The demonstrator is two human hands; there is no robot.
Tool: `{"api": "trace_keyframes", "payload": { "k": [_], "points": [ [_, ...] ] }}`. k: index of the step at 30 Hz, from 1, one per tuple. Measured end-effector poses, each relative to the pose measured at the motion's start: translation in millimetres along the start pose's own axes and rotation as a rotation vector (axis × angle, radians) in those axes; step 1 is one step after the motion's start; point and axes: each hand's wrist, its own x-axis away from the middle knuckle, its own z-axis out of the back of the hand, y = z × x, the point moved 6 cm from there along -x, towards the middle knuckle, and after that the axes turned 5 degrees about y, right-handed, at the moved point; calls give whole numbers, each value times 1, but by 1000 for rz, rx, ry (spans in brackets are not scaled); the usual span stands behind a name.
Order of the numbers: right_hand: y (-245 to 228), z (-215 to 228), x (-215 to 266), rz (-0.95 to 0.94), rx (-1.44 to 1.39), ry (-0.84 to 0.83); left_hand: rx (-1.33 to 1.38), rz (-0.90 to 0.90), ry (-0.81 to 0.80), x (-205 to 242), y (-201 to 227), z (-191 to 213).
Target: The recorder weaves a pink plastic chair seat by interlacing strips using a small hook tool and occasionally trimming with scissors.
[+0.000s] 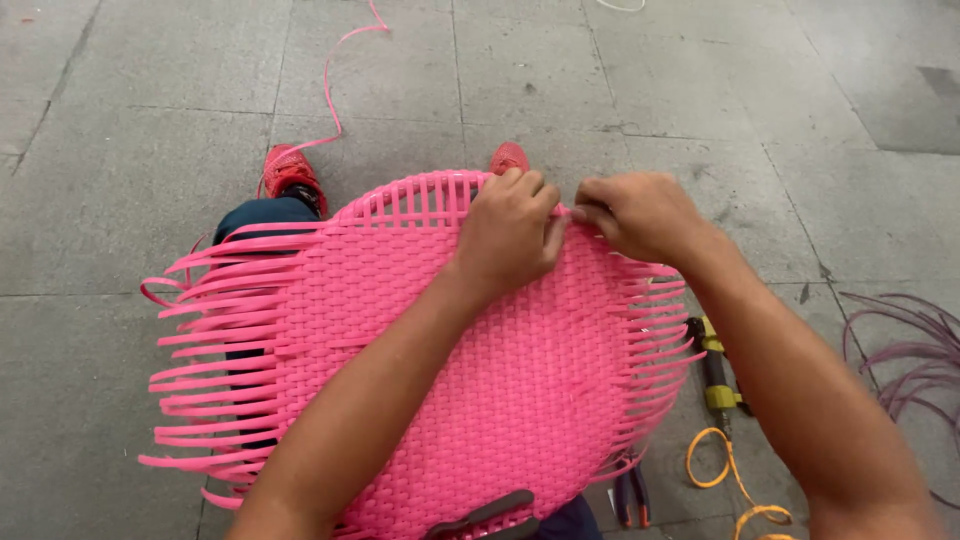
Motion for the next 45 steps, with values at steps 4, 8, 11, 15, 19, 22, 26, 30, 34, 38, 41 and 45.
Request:
{"api": "trace_keyframes", "payload": {
  "k": [4,8,11,15,19,22,26,30,34,38,41,45],
  "points": [
    [46,11,18,-60,272,-58,-11,-11,-32,0,-5,0],
    [98,32,55,-236,544,-185,-22,-25,-43,5,-3,0],
    [91,49,68,-230,550,-80,-49,25,-93,8,-5,-12],
    [68,82,79,-308,417,6,-73,0,-127,10,-9,-6],
    [26,88,108,-519,143,113,-212,0,-192,5,0,20],
    [-17,60,109,-388,-158,1,-442,120,-247,9,-9,47],
    [-75,30,65,50,-311,20,-486,161,-299,17,-29,67],
    [-82,-5,6,32,-242,113,-448,140,-269,21,-25,72],
    [-74,-19,-31,-60,4,66,-486,181,-238,24,-27,76],
    [-72,-27,-27,-75,96,-69,-505,320,-424,18,-24,76],
    [-81,-10,-32,-105,68,-106,-496,345,-509,20,-24,70],
    [-78,-16,-29,-92,76,-158,-429,455,-574,19,-23,71]
  ]
}}
